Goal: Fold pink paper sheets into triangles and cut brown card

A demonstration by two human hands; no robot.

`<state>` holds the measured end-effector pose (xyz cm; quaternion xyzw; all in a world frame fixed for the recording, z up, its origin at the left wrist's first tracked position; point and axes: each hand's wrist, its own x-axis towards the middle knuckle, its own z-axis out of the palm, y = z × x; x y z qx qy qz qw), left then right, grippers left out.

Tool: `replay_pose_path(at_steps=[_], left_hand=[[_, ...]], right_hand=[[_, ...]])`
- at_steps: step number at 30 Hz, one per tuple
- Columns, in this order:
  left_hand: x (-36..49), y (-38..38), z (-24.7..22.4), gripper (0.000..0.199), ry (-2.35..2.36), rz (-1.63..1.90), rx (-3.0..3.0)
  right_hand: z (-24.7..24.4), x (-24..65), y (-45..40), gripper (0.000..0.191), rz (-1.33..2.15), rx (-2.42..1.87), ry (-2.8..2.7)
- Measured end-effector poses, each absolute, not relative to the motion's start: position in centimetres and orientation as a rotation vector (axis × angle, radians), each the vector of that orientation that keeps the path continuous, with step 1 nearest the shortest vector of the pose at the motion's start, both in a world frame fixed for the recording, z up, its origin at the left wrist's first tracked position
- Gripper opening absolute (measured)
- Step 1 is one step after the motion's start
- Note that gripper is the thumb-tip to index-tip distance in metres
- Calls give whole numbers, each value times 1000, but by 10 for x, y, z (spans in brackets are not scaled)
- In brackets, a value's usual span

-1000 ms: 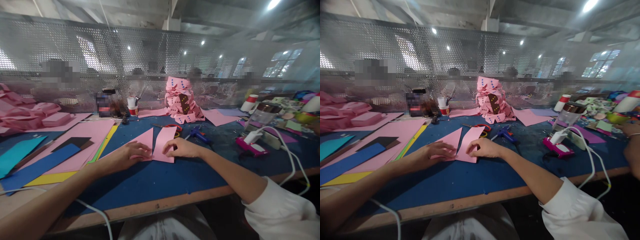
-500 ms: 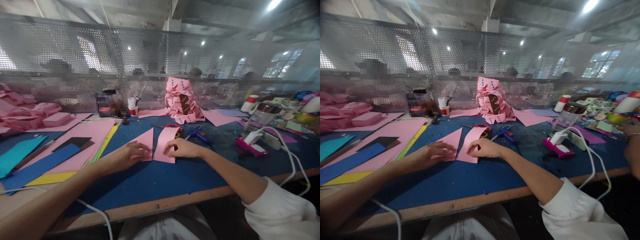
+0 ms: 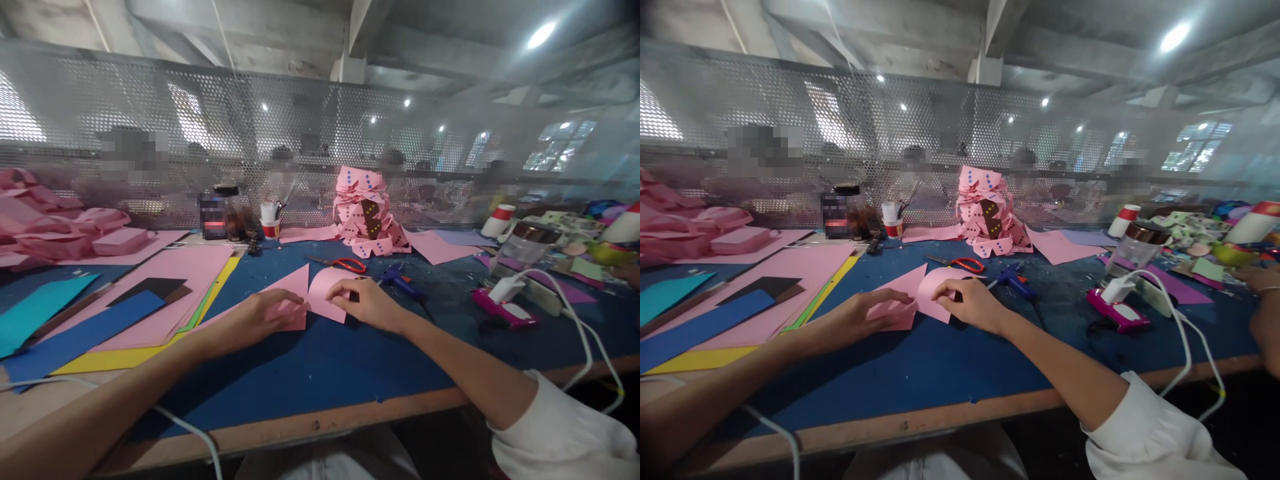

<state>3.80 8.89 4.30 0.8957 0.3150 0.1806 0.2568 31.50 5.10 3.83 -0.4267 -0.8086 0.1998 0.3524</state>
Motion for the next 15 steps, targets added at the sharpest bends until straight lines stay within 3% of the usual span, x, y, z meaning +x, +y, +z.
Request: replay_pose_path(at_steps=[8,15], left_hand=[[45,91,37,54,679,677,1766],[43,99,31,36,494,664,1681]], right_hand=[[35,301,34,20,317,-916,-2230],[45,304,41,24,478,-958,-2078]])
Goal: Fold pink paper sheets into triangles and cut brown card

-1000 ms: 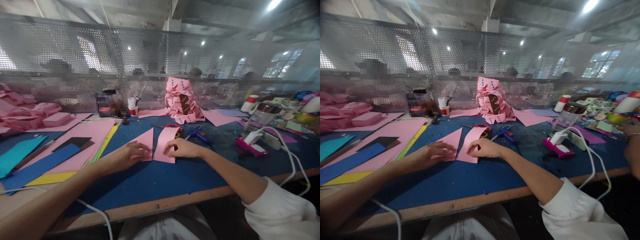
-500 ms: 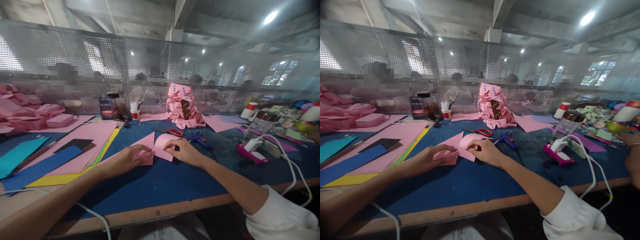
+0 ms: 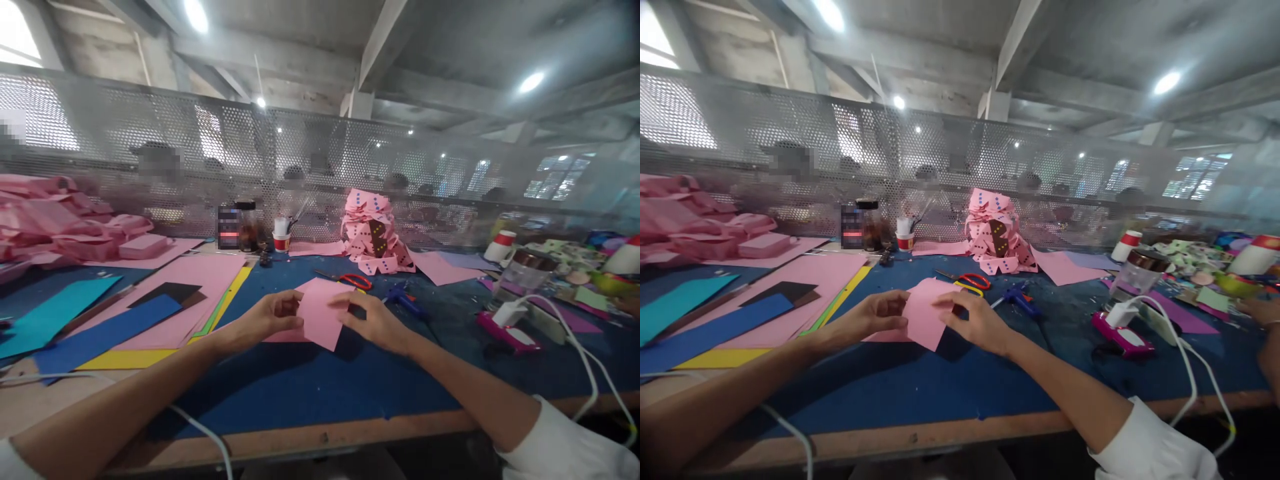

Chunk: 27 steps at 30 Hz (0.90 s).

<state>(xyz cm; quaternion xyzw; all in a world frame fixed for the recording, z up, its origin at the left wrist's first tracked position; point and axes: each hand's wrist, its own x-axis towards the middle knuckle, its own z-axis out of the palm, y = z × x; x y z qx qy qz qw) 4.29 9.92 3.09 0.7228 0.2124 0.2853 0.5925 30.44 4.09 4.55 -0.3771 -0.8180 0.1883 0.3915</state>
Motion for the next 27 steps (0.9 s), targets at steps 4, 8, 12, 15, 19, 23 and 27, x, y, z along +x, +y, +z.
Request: replay_pose_path(at_steps=[4,8,12,15,19,23,27], left_hand=[[41,103,31,44,547,680,1720],[42,102,33,55,686,772,1761],[45,103,32,63,764,881,1702],[46,106,28,69,867,961,1738],[45,105,21,59,958,1005,2023],[42,100,18,49,932,920,2337],[42,97,17,46,938,865,2512]], right_hand=[[53,318,61,30,616,-1062,-1873],[65,330,85,28,630,-1206,-1871],[90,326,112,26,568,-1271,-1893],[109,314,143,26,556,-1228,-1858],[123,291,198,26,564,-1265,-1774],[126,272,247,26,588,-1295,-1714],[113,263,280,30,614,-1395,-1574]])
